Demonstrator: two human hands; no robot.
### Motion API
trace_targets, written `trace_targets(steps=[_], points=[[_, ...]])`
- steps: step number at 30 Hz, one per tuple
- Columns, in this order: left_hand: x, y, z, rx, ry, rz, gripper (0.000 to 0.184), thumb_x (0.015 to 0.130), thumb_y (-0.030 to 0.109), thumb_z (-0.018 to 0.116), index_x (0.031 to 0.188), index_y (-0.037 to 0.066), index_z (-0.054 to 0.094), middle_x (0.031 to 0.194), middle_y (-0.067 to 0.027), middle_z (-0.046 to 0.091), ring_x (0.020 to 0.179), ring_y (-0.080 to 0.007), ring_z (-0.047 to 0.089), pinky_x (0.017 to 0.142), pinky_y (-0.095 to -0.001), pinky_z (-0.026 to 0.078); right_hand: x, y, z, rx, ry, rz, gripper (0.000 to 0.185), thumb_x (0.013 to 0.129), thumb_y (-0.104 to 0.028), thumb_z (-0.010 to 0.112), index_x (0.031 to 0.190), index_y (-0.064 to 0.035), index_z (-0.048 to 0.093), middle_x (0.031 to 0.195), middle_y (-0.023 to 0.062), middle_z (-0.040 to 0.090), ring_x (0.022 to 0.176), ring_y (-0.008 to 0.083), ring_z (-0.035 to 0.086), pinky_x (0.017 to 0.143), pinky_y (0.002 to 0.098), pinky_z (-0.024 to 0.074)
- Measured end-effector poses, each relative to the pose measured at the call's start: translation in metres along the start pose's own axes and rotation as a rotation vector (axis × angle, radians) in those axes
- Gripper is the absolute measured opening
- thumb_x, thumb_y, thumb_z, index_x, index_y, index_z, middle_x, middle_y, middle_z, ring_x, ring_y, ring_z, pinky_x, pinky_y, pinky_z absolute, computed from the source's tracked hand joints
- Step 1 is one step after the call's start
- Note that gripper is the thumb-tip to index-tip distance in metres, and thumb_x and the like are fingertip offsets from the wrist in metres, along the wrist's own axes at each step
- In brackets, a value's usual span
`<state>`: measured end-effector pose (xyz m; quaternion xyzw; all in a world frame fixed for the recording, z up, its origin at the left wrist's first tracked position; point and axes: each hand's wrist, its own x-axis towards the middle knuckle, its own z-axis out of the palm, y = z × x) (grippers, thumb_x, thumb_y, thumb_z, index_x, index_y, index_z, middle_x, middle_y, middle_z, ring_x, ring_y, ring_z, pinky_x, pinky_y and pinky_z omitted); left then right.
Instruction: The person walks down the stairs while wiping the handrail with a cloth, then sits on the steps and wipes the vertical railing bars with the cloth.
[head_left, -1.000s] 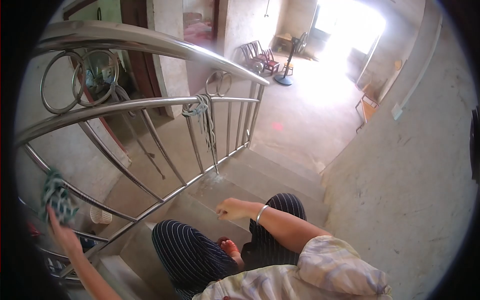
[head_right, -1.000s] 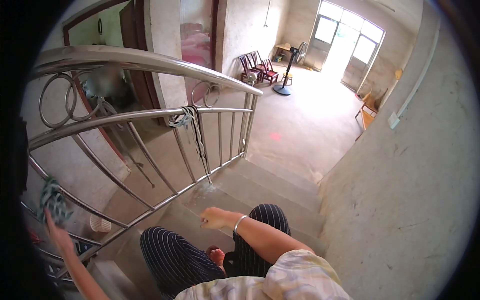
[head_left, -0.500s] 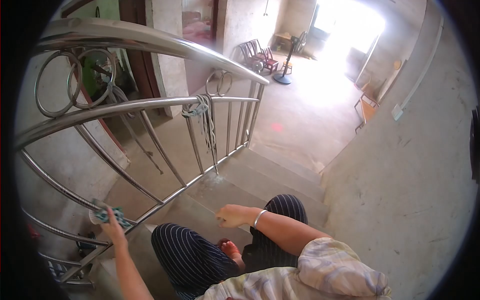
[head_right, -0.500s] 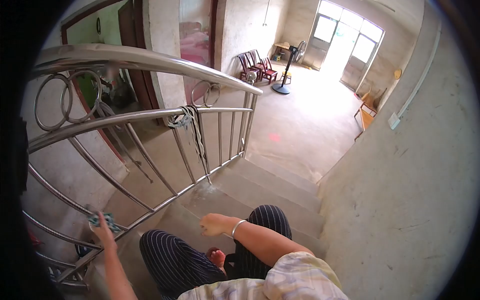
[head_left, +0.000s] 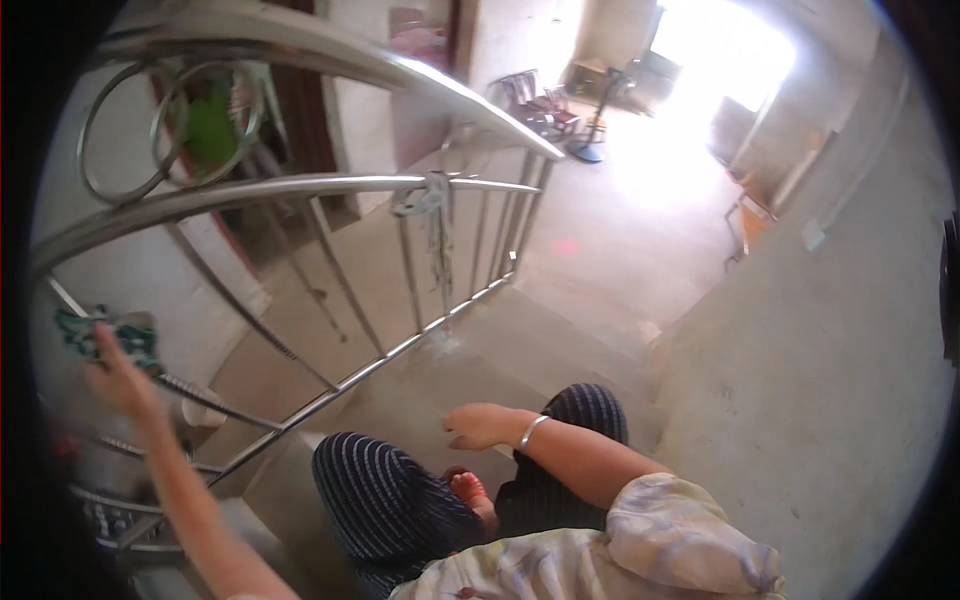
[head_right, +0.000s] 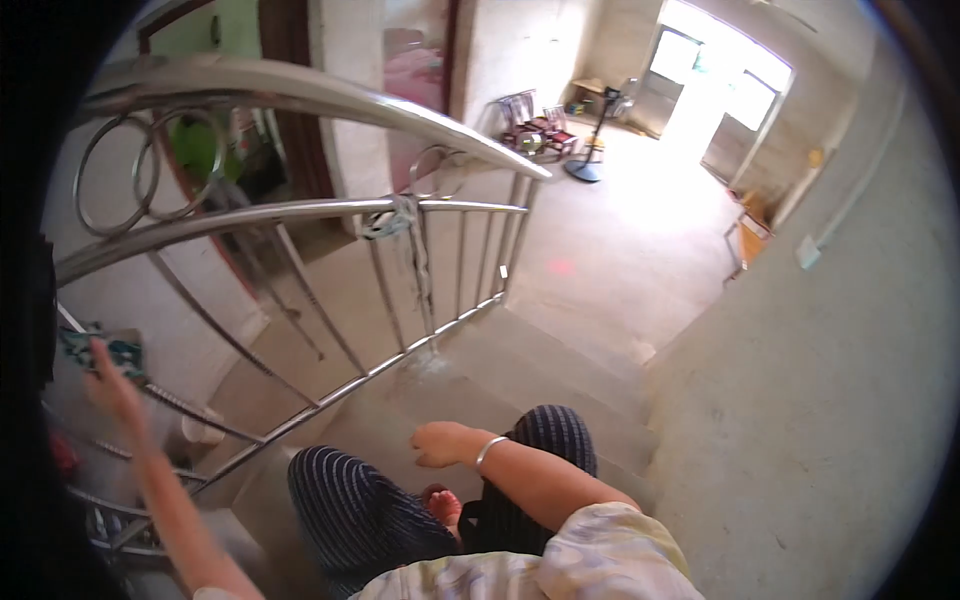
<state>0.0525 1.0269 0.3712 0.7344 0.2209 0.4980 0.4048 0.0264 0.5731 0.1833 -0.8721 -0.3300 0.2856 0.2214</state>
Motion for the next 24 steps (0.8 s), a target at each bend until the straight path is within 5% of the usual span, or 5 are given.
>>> trace_targets(steps=[6, 7, 12, 18, 24], points=[[-0.142, -0.061, 0.024, 0.241, -0.047, 0.160, 0.034, 0.085, 0.033, 0.053, 0.086, -0.001, 0.051, 0.075, -0.0087, 0.057, 0.065, -0.0179, 0.053, 0.060, -0.0315, 0.043, 0.010, 0.017, 0.011, -0.086, -0.113, 0.000, 0.035, 0.074, -0.028, 0.056, 0.100, -0.0039, 0.056, 0.088, 0.0199, 0.060, 0.083, 0.0360, 0.057, 0.074, 0.0433, 0.0443], [-0.155, -0.066, 0.019, -0.058, -0.306, -0.169, 0.029, 0.085, 0.029, 0.054, 0.086, 0.000, 0.052, 0.072, -0.0066, 0.055, 0.064, -0.0151, 0.052, 0.059, -0.0307, 0.043, 0.006, 0.009, 0.005, -0.082, -0.099, 0.003, 0.031, 0.074, -0.027, 0.056, 0.095, -0.0033, 0.057, 0.085, 0.0200, 0.060, 0.083, 0.0363, 0.057, 0.073, 0.0438, 0.0445], [-0.148, -0.048, 0.006, -0.168, -0.423, 0.035, 0.020, 0.085, 0.021, 0.054, 0.085, 0.002, 0.050, 0.069, -0.0033, 0.053, 0.059, -0.0119, 0.051, 0.053, -0.0274, 0.042, -0.004, -0.009, -0.009, -0.070, -0.055, -0.013, 0.034, 0.075, -0.029, 0.056, 0.098, -0.0035, 0.057, 0.087, 0.0197, 0.060, 0.084, 0.0356, 0.057, 0.075, 0.0425, 0.0445], [-0.031, 0.093, -0.003, -0.461, -0.217, 0.325, 0.016, 0.081, 0.015, 0.059, 0.087, 0.003, 0.050, 0.072, -0.0044, 0.055, 0.060, -0.0102, 0.051, 0.053, -0.0241, 0.042, -0.010, -0.013, -0.011, -0.068, -0.082, 0.053, 0.036, 0.075, -0.030, 0.058, 0.099, -0.0034, 0.057, 0.088, 0.0190, 0.061, 0.085, 0.0351, 0.057, 0.074, 0.0419, 0.0446], [-0.057, 0.060, 0.011, -0.037, 0.066, 0.516, 0.022, 0.079, 0.016, 0.061, 0.089, 0.000, 0.050, 0.080, -0.0112, 0.054, 0.071, -0.0197, 0.053, 0.064, -0.0314, 0.043, -0.006, -0.017, -0.013, -0.101, -0.066, 0.029, 0.033, 0.074, -0.028, 0.059, 0.095, -0.0033, 0.057, 0.084, 0.0188, 0.061, 0.081, 0.0355, 0.057, 0.072, 0.0429, 0.0448]])
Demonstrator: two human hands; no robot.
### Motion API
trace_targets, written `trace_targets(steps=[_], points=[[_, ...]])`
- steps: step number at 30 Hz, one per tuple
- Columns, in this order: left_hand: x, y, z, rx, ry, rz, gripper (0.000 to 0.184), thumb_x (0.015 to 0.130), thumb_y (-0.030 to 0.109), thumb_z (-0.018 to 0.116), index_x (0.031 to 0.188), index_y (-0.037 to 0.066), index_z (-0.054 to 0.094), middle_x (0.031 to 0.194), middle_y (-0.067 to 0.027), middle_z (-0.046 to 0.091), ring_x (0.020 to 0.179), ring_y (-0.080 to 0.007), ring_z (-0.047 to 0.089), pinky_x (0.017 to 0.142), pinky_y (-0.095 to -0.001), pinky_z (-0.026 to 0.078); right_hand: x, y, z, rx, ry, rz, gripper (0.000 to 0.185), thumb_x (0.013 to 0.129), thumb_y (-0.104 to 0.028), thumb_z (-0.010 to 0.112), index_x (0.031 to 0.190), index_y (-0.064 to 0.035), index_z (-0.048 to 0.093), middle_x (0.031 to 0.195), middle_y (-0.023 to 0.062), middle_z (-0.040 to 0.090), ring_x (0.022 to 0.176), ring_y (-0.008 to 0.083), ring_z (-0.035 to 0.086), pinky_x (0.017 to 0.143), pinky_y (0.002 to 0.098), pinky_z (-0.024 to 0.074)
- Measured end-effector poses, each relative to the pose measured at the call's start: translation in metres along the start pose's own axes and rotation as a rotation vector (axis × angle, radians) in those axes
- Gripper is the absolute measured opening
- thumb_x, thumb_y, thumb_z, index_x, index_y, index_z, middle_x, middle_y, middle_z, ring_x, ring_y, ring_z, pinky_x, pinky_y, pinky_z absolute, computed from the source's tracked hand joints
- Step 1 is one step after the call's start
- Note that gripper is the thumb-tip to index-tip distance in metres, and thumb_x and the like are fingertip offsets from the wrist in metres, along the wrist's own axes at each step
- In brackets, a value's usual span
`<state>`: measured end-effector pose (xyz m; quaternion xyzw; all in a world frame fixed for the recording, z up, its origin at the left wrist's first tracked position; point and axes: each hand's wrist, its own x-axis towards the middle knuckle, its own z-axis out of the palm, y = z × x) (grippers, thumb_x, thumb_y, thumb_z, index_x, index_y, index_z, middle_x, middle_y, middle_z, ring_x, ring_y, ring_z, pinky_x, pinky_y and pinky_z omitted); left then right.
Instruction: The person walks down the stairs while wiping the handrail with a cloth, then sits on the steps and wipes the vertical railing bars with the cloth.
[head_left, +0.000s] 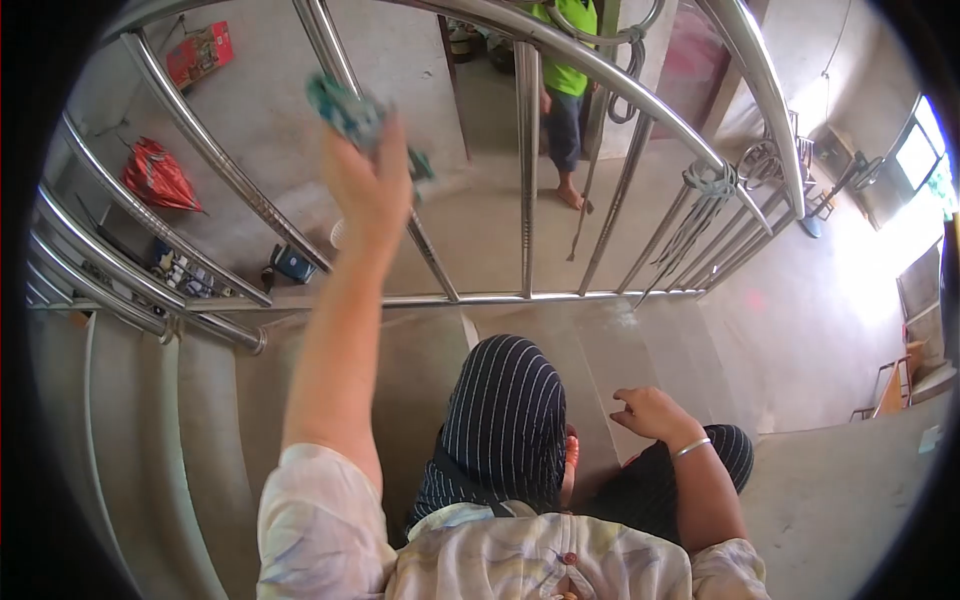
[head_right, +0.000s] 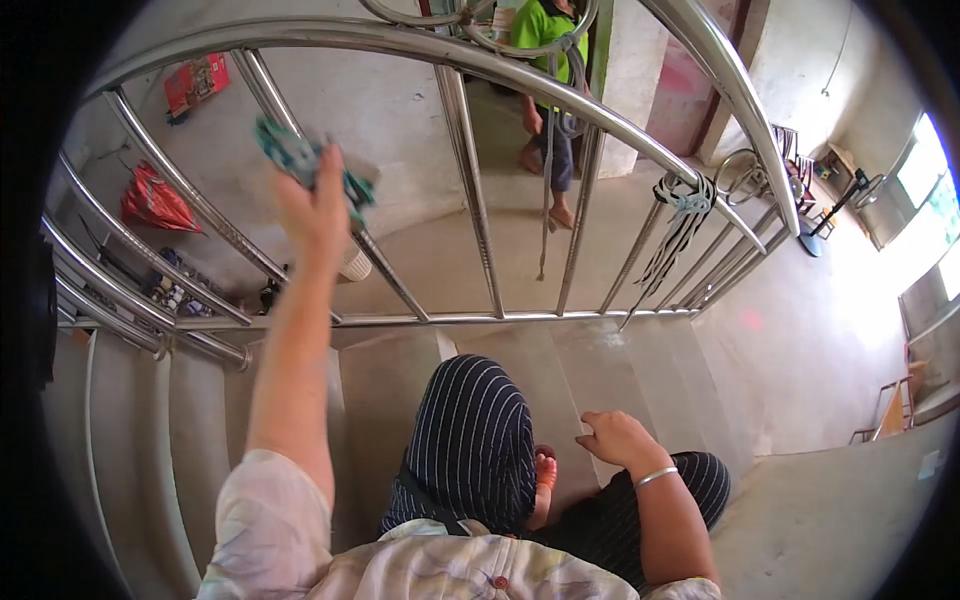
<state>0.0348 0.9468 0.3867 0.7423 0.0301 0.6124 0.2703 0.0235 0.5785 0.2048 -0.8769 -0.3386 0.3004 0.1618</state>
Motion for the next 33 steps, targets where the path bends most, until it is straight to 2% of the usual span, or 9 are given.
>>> trace_targets(steps=[2, 6, 9, 16, 19, 23, 28, 31, 33], points=[[-0.069, -0.031, 0.008, 0.120, -0.022, -0.063, 0.024, 0.080, 0.015, 0.057, 0.094, -0.002, 0.047, 0.085, -0.0162, 0.052, 0.075, -0.0277, 0.053, 0.066, -0.0363, 0.043, 0.001, -0.001, 0.000, 0.024, 0.026, -0.036, 0.032, 0.074, -0.028, 0.059, 0.094, -0.0032, 0.057, 0.083, 0.0190, 0.061, 0.080, 0.0358, 0.058, 0.071, 0.0430, 0.0449], [-0.195, -0.074, 0.004, -0.173, -0.333, -0.699, 0.020, 0.079, 0.016, 0.061, 0.081, -0.001, 0.051, 0.062, -0.0083, 0.054, 0.054, -0.0194, 0.053, 0.052, -0.0325, 0.042, 0.003, 0.005, 0.005, -0.018, 0.006, -0.033, 0.034, 0.074, -0.030, 0.058, 0.095, -0.0034, 0.057, 0.082, 0.0199, 0.060, 0.079, 0.0365, 0.058, 0.071, 0.0429, 0.0451], [-0.189, -0.079, -0.004, -0.105, -0.489, -0.834, 0.020, 0.078, 0.016, 0.062, 0.072, 0.000, 0.052, 0.058, -0.0062, 0.054, 0.053, -0.0173, 0.053, 0.050, -0.0318, 0.042, 0.004, 0.011, 0.007, -0.010, 0.011, -0.025, 0.035, 0.075, -0.031, 0.057, 0.096, -0.0035, 0.057, 0.082, 0.0201, 0.060, 0.080, 0.0366, 0.057, 0.072, 0.0428, 0.0451], [0.031, 0.021, -0.021, -0.295, -0.184, -0.363, 0.023, 0.077, 0.015, 0.063, 0.090, 0.002, 0.049, 0.074, -0.0032, 0.052, 0.063, -0.0106, 0.048, 0.055, -0.0273, 0.041, 0.005, 0.007, 0.006, -0.016, -0.012, -0.016, 0.037, 0.074, -0.027, 0.061, 0.103, -0.0032, 0.057, 0.078, 0.0166, 0.063, 0.075, 0.0322, 0.060, 0.069, 0.0380, 0.0474], [0.074, 0.037, -0.019, -0.415, -0.184, -0.151, 0.025, 0.077, 0.015, 0.061, 0.092, 0.001, 0.047, 0.081, -0.0080, 0.053, 0.066, -0.0166, 0.049, 0.059, -0.0297, 0.041, 0.007, 0.004, 0.005, -0.065, -0.017, -0.024, 0.037, 0.074, -0.027, 0.061, 0.102, -0.0031, 0.057, 0.078, 0.0161, 0.063, 0.075, 0.0316, 0.060, 0.068, 0.0375, 0.0474], [0.015, 0.006, 0.006, 0.251, 0.089, 0.274, 0.028, 0.077, 0.010, 0.056, 0.099, -0.003, 0.043, 0.090, -0.0193, 0.050, 0.082, -0.0353, 0.048, 0.072, -0.0387, 0.039, 0.010, -0.004, -0.001, -0.067, -0.003, -0.021, 0.036, 0.074, -0.026, 0.060, 0.102, -0.0035, 0.057, 0.077, 0.0156, 0.063, 0.075, 0.0312, 0.060, 0.068, 0.0372, 0.0475], [-0.084, -0.029, -0.010, 0.112, -0.193, -0.144, 0.025, 0.080, 0.010, 0.055, 0.098, -0.003, 0.045, 0.089, -0.0161, 0.050, 0.080, -0.0291, 0.051, 0.075, -0.0360, 0.040, 0.012, 0.001, 0.007, -0.070, -0.028, -0.071, 0.036, 0.074, -0.028, 0.059, 0.098, -0.0020, 0.058, 0.081, 0.0187, 0.062, 0.079, 0.0344, 0.059, 0.071, 0.0402, 0.0464], [-0.079, -0.034, -0.036, 0.191, -0.512, -0.266, 0.029, 0.077, 0.013, 0.057, 0.099, -0.002, 0.046, 0.085, -0.0205, 0.054, 0.077, -0.0402, 0.052, 0.069, -0.0443, 0.041, 0.008, -0.003, 0.004, -0.042, -0.061, -0.034, 0.037, 0.074, -0.028, 0.059, 0.099, -0.0013, 0.058, 0.084, 0.0200, 0.061, 0.082, 0.0340, 0.059, 0.073, 0.0394, 0.0463], [-0.055, -0.021, -0.058, 0.095, -0.655, -0.486, 0.021, 0.076, 0.012, 0.062, 0.091, 0.001, 0.051, 0.084, -0.0110, 0.057, 0.072, -0.0216, 0.056, 0.067, -0.0321, 0.044, 0.004, 0.009, 0.008, -0.037, -0.039, -0.050, 0.038, 0.073, -0.028, 0.060, 0.100, -0.0013, 0.058, 0.084, 0.0201, 0.061, 0.082, 0.0338, 0.059, 0.074, 0.0392, 0.0463]])
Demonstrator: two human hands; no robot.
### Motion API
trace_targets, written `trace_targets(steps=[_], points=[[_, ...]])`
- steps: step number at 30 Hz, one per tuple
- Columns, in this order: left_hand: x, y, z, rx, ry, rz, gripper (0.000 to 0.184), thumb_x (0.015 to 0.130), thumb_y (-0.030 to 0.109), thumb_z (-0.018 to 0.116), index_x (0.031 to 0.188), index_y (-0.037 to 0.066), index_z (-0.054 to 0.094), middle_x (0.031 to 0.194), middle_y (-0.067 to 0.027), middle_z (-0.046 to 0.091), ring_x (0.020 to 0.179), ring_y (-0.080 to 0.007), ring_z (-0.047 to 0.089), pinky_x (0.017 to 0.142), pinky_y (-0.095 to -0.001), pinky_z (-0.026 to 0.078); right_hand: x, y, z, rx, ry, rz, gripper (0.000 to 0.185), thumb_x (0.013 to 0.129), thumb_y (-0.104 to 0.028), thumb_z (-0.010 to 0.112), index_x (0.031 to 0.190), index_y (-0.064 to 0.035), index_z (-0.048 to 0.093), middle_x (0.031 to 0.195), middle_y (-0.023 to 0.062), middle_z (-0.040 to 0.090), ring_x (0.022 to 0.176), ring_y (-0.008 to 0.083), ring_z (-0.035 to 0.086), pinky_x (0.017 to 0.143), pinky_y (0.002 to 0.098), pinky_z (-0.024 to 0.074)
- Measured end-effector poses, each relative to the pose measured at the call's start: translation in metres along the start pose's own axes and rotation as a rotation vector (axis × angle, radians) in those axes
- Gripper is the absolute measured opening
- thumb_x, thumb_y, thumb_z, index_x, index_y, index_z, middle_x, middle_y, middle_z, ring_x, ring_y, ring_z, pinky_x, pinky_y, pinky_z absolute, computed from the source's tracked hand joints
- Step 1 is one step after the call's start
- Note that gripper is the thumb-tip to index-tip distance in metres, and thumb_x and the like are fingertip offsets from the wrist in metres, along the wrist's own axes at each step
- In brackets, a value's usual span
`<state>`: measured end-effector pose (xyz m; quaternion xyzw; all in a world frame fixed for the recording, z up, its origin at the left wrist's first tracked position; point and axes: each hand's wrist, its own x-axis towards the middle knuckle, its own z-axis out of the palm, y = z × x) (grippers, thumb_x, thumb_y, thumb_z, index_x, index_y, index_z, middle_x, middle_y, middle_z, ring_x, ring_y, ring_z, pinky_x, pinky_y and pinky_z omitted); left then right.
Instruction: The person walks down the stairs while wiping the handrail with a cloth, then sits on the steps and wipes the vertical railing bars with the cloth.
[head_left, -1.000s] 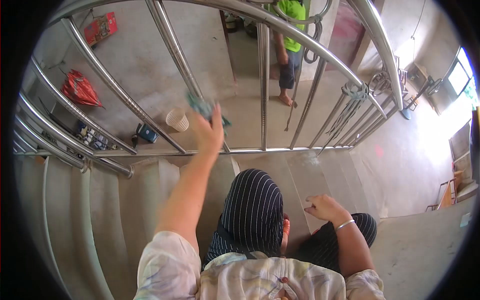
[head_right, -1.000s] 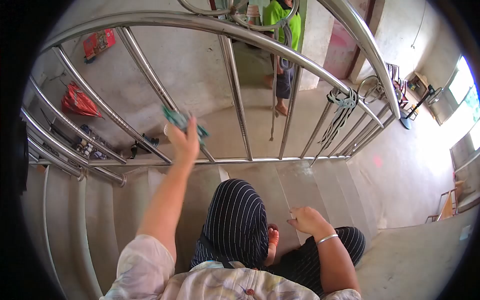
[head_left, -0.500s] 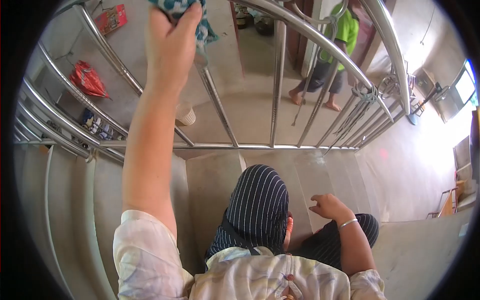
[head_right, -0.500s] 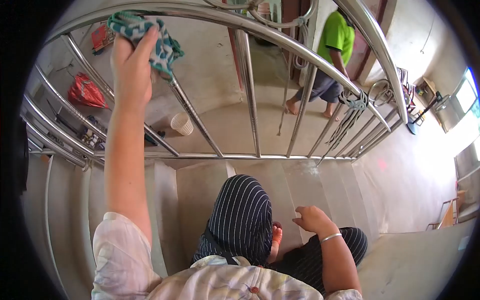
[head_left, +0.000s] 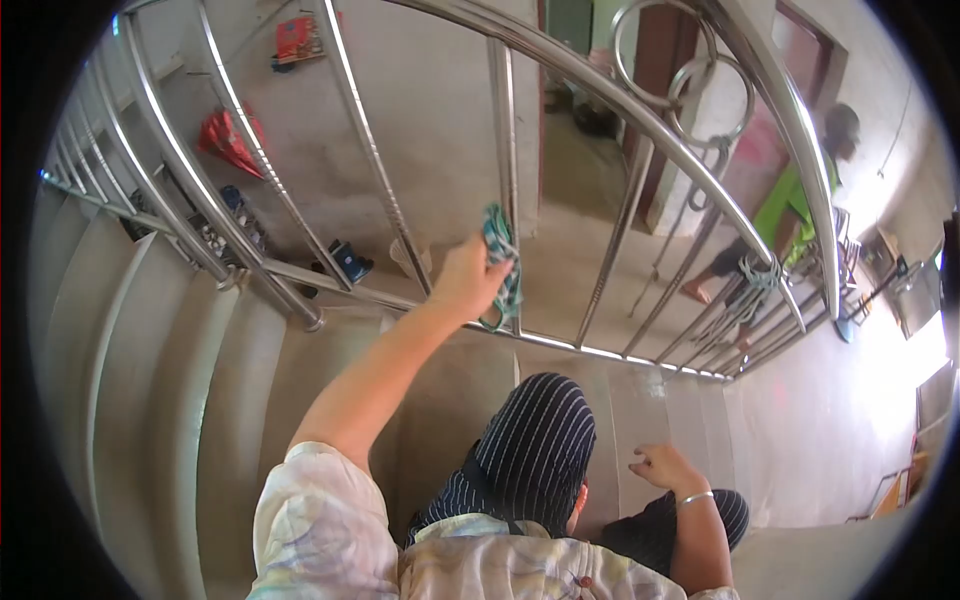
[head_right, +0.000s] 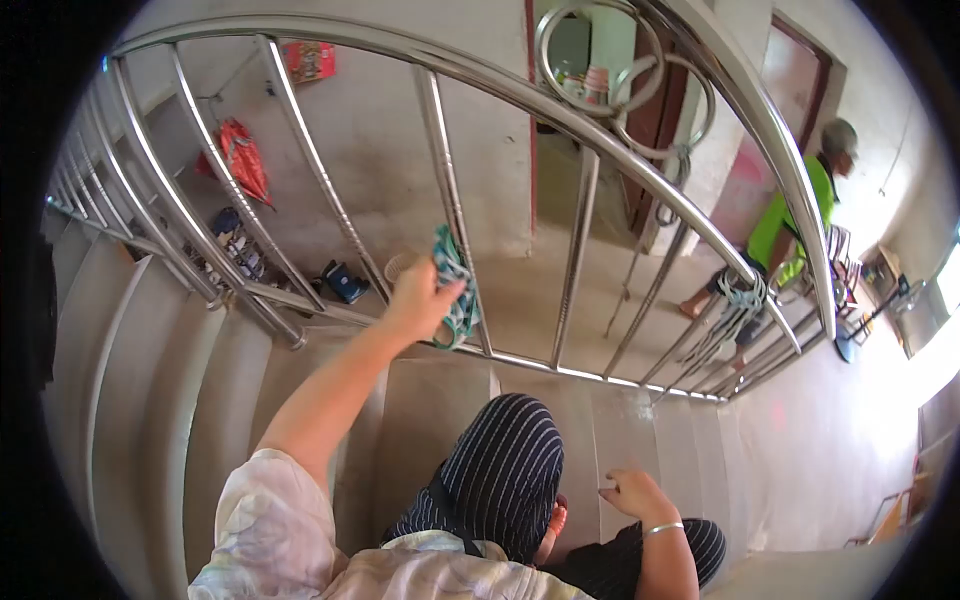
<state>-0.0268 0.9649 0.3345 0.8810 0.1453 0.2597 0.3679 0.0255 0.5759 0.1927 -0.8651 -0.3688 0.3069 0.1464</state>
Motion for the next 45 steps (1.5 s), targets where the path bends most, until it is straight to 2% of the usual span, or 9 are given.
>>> trace_targets(steps=[6, 14, 16, 25, 32, 33, 36, 40, 45], points=[[0.019, 0.079, -0.164, -0.180, 0.796, 0.479, 0.027, 0.082, 0.017, 0.059, 0.103, 0.002, 0.049, 0.097, -0.0054, 0.057, 0.083, -0.0124, 0.055, 0.072, -0.0252, 0.046, -0.004, 0.008, 0.001, 0.032, 0.022, 0.086, 0.038, 0.073, -0.027, 0.061, 0.101, -0.0019, 0.058, 0.083, 0.0189, 0.062, 0.081, 0.0333, 0.059, 0.073, 0.0384, 0.0469], [0.086, 0.096, -0.152, 0.032, 0.836, 0.397, 0.044, 0.077, 0.018, 0.061, 0.118, 0.008, 0.047, 0.105, -0.0157, 0.052, 0.104, -0.0284, 0.046, 0.093, -0.0386, 0.031, -0.001, -0.012, -0.003, -0.019, -0.008, 0.029, 0.036, 0.073, -0.025, 0.061, 0.100, -0.0024, 0.059, 0.080, 0.0177, 0.063, 0.078, 0.0329, 0.060, 0.073, 0.0379, 0.0472], [0.076, 0.070, -0.127, 0.751, 1.107, 0.649, 0.042, 0.074, 0.008, 0.058, 0.116, 0.007, 0.050, 0.108, -0.0195, 0.050, 0.098, -0.0322, 0.049, 0.083, -0.0383, 0.040, -0.001, -0.015, -0.006, 0.028, 0.032, 0.038, 0.034, 0.073, -0.025, 0.061, 0.099, -0.0023, 0.059, 0.079, 0.0175, 0.063, 0.077, 0.0329, 0.060, 0.072, 0.0380, 0.0471], [-0.020, -0.029, -0.059, 0.359, 0.390, 0.398, 0.051, 0.068, 0.008, 0.062, 0.118, 0.011, 0.051, 0.108, -0.0234, 0.047, 0.097, -0.0357, 0.047, 0.085, -0.0398, 0.039, 0.005, -0.002, 0.006, -0.040, 0.015, -0.046, 0.035, 0.073, -0.026, 0.062, 0.100, -0.0032, 0.059, 0.081, 0.0178, 0.062, 0.078, 0.0320, 0.060, 0.071, 0.0372, 0.0473], [0.053, 0.026, -0.126, 0.246, 0.649, 0.495, 0.039, 0.073, 0.015, 0.063, 0.111, 0.008, 0.056, 0.099, -0.0153, 0.056, 0.094, -0.0315, 0.051, 0.085, -0.0379, 0.040, -0.002, 0.000, 0.007, -0.005, 0.021, 0.038, 0.036, 0.073, -0.026, 0.062, 0.100, -0.0019, 0.058, 0.080, 0.0185, 0.062, 0.075, 0.0324, 0.061, 0.070, 0.0373, 0.0474], [0.063, 0.049, -0.146, 0.430, 0.725, 0.519, 0.041, 0.077, 0.019, 0.063, 0.115, 0.007, 0.054, 0.102, -0.0123, 0.059, 0.093, -0.0181, 0.056, 0.083, -0.0311, 0.042, -0.003, -0.001, 0.006, 0.016, 0.033, 0.022, 0.036, 0.073, -0.025, 0.062, 0.100, -0.0016, 0.058, 0.079, 0.0184, 0.062, 0.074, 0.0323, 0.061, 0.069, 0.0370, 0.0475], [0.081, 0.085, -0.156, 0.069, 0.766, 0.243, 0.038, 0.077, 0.019, 0.063, 0.112, 0.008, 0.056, 0.099, -0.0106, 0.061, 0.087, -0.0170, 0.057, 0.076, -0.0311, 0.044, -0.004, -0.006, -0.001, 0.030, 0.028, 0.034, 0.035, 0.073, -0.024, 0.063, 0.100, -0.0010, 0.058, 0.077, 0.0181, 0.062, 0.073, 0.0319, 0.061, 0.068, 0.0365, 0.0475], [0.075, 0.037, -0.132, 0.559, 0.974, 0.630, 0.029, 0.072, 0.016, 0.065, 0.100, 0.008, 0.061, 0.089, -0.0124, 0.059, 0.086, -0.0252, 0.054, 0.077, -0.0345, 0.042, 0.000, -0.010, -0.001, 0.020, 0.053, 0.006, 0.035, 0.073, -0.022, 0.062, 0.100, -0.0004, 0.058, 0.077, 0.0179, 0.062, 0.073, 0.0314, 0.061, 0.068, 0.0364, 0.0475], [-0.020, -0.065, -0.028, 0.368, 0.527, 0.277, 0.040, 0.061, 0.001, 0.064, 0.100, 0.009, 0.059, 0.108, -0.0195, 0.047, 0.100, -0.0379, 0.045, 0.085, -0.0414, 0.038, 0.002, -0.013, -0.003, 0.036, 0.036, -0.014, 0.032, 0.072, -0.023, 0.061, 0.094, -0.0004, 0.058, 0.079, 0.0198, 0.061, 0.075, 0.0344, 0.059, 0.069, 0.0393, 0.0463]])
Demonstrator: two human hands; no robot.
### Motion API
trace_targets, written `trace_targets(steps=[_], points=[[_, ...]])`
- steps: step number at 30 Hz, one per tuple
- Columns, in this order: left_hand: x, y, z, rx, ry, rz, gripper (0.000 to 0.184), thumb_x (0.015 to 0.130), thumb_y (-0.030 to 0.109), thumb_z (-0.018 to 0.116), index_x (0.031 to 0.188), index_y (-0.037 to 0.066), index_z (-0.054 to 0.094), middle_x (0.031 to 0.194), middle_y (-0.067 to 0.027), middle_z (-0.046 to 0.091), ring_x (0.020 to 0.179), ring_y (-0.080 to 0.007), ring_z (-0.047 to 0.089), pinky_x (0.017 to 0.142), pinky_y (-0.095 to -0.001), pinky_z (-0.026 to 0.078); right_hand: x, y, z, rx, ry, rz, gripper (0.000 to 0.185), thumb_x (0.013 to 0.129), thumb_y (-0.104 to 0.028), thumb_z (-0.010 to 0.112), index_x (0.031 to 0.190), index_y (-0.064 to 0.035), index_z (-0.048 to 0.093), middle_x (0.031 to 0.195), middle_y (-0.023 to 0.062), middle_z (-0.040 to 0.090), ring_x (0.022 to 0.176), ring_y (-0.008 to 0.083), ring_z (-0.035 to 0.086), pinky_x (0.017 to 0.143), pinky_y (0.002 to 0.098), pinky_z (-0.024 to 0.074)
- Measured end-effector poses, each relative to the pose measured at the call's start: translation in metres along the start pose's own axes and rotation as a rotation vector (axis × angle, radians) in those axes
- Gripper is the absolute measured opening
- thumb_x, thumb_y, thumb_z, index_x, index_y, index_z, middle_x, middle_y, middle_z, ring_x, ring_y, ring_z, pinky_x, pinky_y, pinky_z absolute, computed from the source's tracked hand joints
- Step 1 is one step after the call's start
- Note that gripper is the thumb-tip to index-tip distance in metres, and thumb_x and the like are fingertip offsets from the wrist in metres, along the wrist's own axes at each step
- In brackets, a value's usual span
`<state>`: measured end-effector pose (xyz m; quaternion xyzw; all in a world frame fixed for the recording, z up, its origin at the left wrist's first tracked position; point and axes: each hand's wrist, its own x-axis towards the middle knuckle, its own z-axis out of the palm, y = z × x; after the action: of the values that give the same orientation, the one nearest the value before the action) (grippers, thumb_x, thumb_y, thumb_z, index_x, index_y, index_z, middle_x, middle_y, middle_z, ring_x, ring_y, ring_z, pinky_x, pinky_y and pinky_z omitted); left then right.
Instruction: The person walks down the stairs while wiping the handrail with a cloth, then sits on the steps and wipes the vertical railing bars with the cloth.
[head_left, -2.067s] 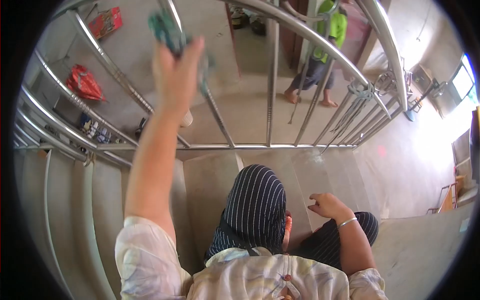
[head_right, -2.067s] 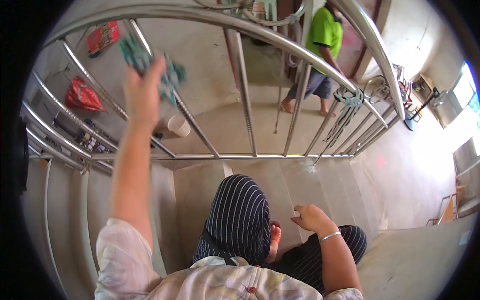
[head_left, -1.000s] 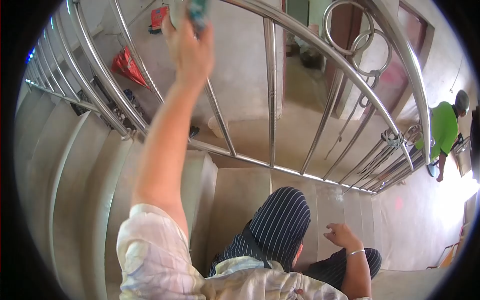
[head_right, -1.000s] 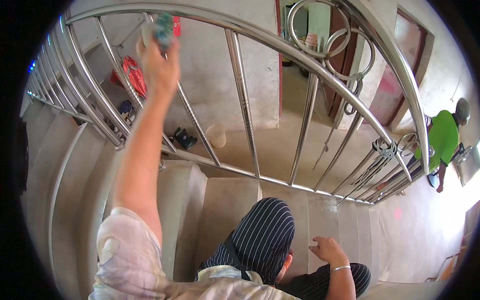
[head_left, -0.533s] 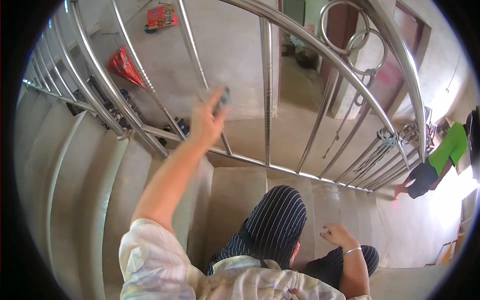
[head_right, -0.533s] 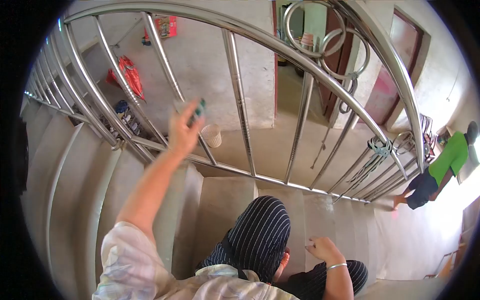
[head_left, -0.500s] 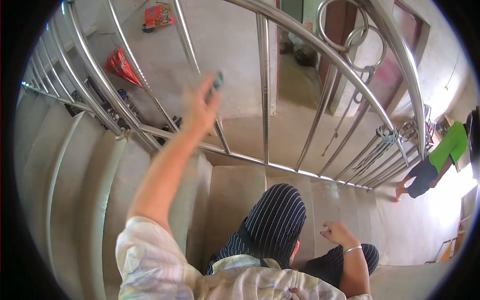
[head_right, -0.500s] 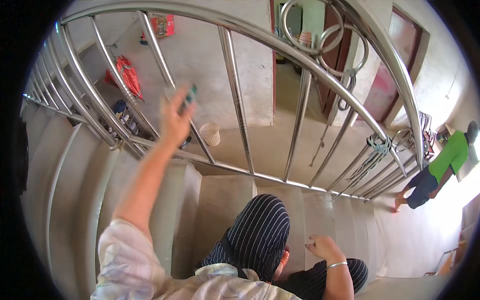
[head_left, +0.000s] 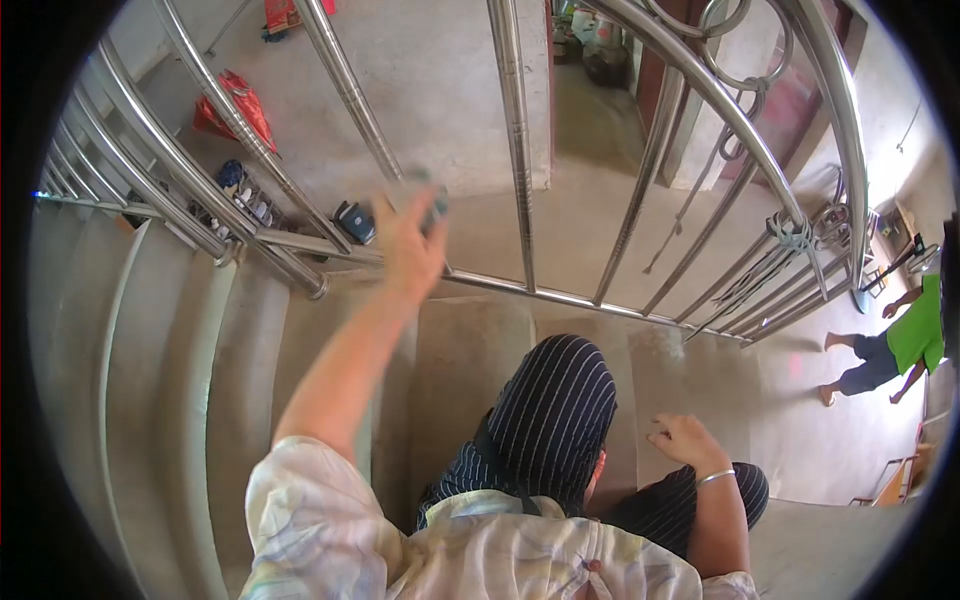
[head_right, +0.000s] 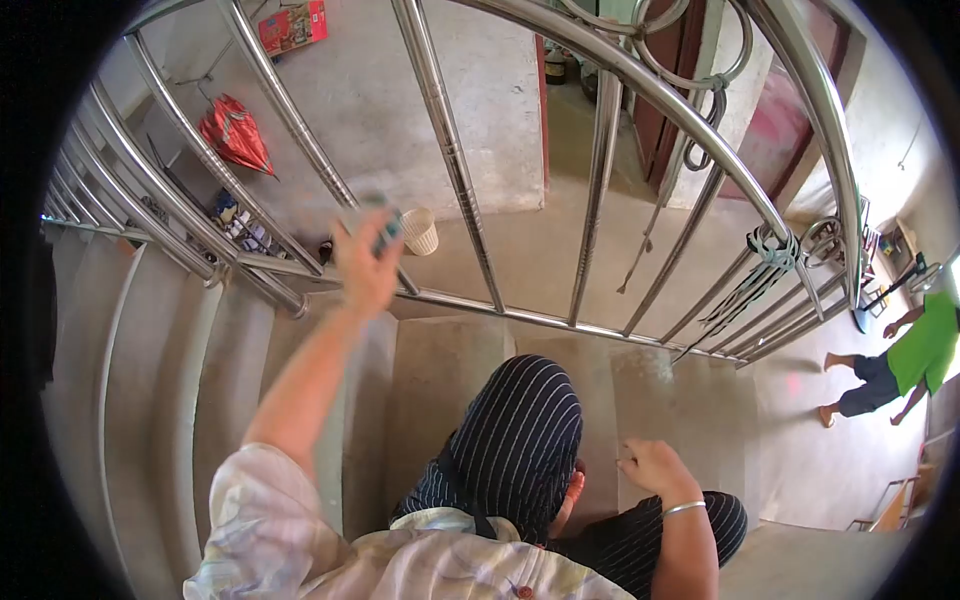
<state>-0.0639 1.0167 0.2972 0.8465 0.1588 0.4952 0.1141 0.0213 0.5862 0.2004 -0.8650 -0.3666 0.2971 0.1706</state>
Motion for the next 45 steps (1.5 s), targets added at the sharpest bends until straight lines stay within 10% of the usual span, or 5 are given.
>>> trace_targets(steps=[8, 17, 26, 41, 45], points=[[-0.037, -0.012, -0.018, -0.106, -0.583, -0.373, 0.032, 0.066, 0.004, 0.066, 0.097, 0.009, 0.061, 0.103, -0.0158, 0.047, 0.098, -0.0351, 0.048, 0.084, -0.0398, 0.039, -0.003, 0.021, 0.003, -0.112, -0.025, 0.010, 0.032, 0.071, -0.024, 0.062, 0.093, -0.0008, 0.059, 0.081, 0.0214, 0.060, 0.076, 0.0353, 0.059, 0.070, 0.0394, 0.0464], [0.150, 0.024, -0.184, 0.328, 0.439, 0.323, 0.041, 0.075, 0.016, 0.063, 0.114, 0.008, 0.054, 0.112, -0.0126, 0.054, 0.103, -0.0265, 0.051, 0.091, -0.0343, 0.036, 0.002, 0.031, 0.007, 0.070, -0.041, 0.141, 0.039, 0.071, -0.028, 0.061, 0.100, -0.0015, 0.060, 0.086, 0.0203, 0.062, 0.082, 0.0319, 0.060, 0.077, 0.0372, 0.0459], [0.295, -0.037, -0.192, -0.183, 0.621, -0.066, 0.064, 0.075, 0.035, 0.062, 0.121, -0.003, 0.039, 0.101, -0.0174, 0.056, 0.092, -0.0205, 0.053, 0.082, -0.0315, 0.040, -0.004, 0.053, 0.020, -0.078, 0.049, 0.020, 0.036, 0.072, -0.030, 0.059, 0.095, -0.0027, 0.062, 0.084, 0.0202, 0.062, 0.080, 0.0334, 0.060, 0.075, 0.0379, 0.0471], [0.009, -0.179, -0.061, 0.316, 0.179, -0.437, 0.059, 0.079, 0.038, 0.060, 0.122, 0.001, 0.041, 0.115, -0.0124, 0.050, 0.102, -0.0217, 0.049, 0.081, -0.0310, 0.043, 0.008, 0.049, 0.036, -0.091, -0.016, 0.010, 0.034, 0.072, -0.028, 0.056, 0.093, -0.0019, 0.060, 0.089, 0.0189, 0.060, 0.085, 0.0348, 0.057, 0.075, 0.0422, 0.0445], [0.070, -0.169, -0.092, -0.260, -0.091, -0.677, 0.057, 0.081, 0.038, 0.058, 0.117, -0.003, 0.042, 0.114, -0.0168, 0.048, 0.097, -0.0212, 0.053, 0.077, -0.0323, 0.045, 0.002, 0.045, 0.034, -0.085, -0.015, 0.045, 0.032, 0.073, -0.028, 0.056, 0.090, -0.0006, 0.060, 0.089, 0.0195, 0.060, 0.086, 0.0338, 0.057, 0.075, 0.0419, 0.0447]])
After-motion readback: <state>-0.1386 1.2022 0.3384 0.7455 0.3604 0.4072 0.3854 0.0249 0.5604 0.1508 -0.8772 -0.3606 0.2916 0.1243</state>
